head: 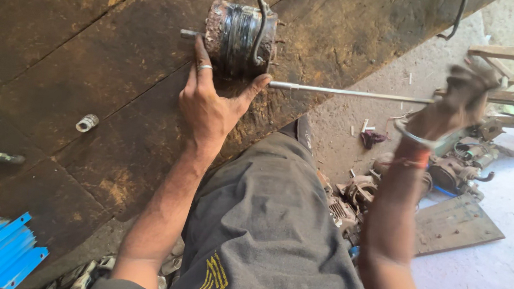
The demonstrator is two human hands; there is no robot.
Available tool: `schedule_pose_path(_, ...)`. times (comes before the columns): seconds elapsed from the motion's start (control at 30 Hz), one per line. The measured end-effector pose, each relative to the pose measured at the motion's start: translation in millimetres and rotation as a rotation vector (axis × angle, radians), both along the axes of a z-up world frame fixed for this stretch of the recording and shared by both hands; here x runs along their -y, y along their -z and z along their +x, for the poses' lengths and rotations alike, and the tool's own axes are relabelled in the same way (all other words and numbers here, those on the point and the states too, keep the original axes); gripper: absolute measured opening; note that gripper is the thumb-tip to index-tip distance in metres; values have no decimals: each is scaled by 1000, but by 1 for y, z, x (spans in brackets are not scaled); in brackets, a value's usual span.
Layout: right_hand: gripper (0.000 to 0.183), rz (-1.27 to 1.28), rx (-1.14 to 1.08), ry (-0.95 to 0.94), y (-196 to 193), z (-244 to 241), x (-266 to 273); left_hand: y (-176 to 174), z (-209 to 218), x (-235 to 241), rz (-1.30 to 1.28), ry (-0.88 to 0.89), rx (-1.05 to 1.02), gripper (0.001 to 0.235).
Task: The person uses a T-handle wrench to repeatedly tighten a bolt on a cylindrical motor component resting on a wooden workbench. The person holds the motor with one hand and turns the wrench with the other, occasionally repositioning the motor.
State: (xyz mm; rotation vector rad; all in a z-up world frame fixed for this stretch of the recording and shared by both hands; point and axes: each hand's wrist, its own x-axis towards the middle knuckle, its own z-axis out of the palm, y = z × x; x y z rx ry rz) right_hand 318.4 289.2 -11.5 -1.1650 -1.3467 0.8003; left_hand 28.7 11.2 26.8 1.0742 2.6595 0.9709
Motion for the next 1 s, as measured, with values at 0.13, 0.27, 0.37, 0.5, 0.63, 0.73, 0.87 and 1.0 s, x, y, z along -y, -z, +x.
schedule_pose_path(0.13, 43, -55, -422, 266, 19, -17, 26, -3, 2, -1, 45, -40, 0, 122)
schedule_pose_path(0.27, 39, -453, -1185, 205, 19, -1, 51, -4, 3, -2, 34, -47, -41, 121)
schedule_pose_path(0.37, 37, -629, -1627, 44, 30, 21, 52, 0, 3, 0, 28, -40, -7, 122)
schedule_pose_path(0.5, 39, -773, -1592, -852, 40, 34, 39, 1, -1, 3, 60, -10, -34, 122)
schedule_pose_path(0.63, 31, -1146, -962, -857, 0, 33, 16, -3, -3, 1, 43, 4, -20, 122)
schedule_pose_path(0.73, 28, -919, 71, -539, -26, 22, 6, -8, -4, 2, 29, 0, 23, 122)
schedule_pose_path(0.87, 37, -215, 268, -304, -20, 1, 9, -12, 1, 0, 17, -50, -2, 117)
schedule_pose_path(1.0, 50, -14, -45, 370, -13, -28, 13, -25, 4, -13, 49, -122, -39, 117)
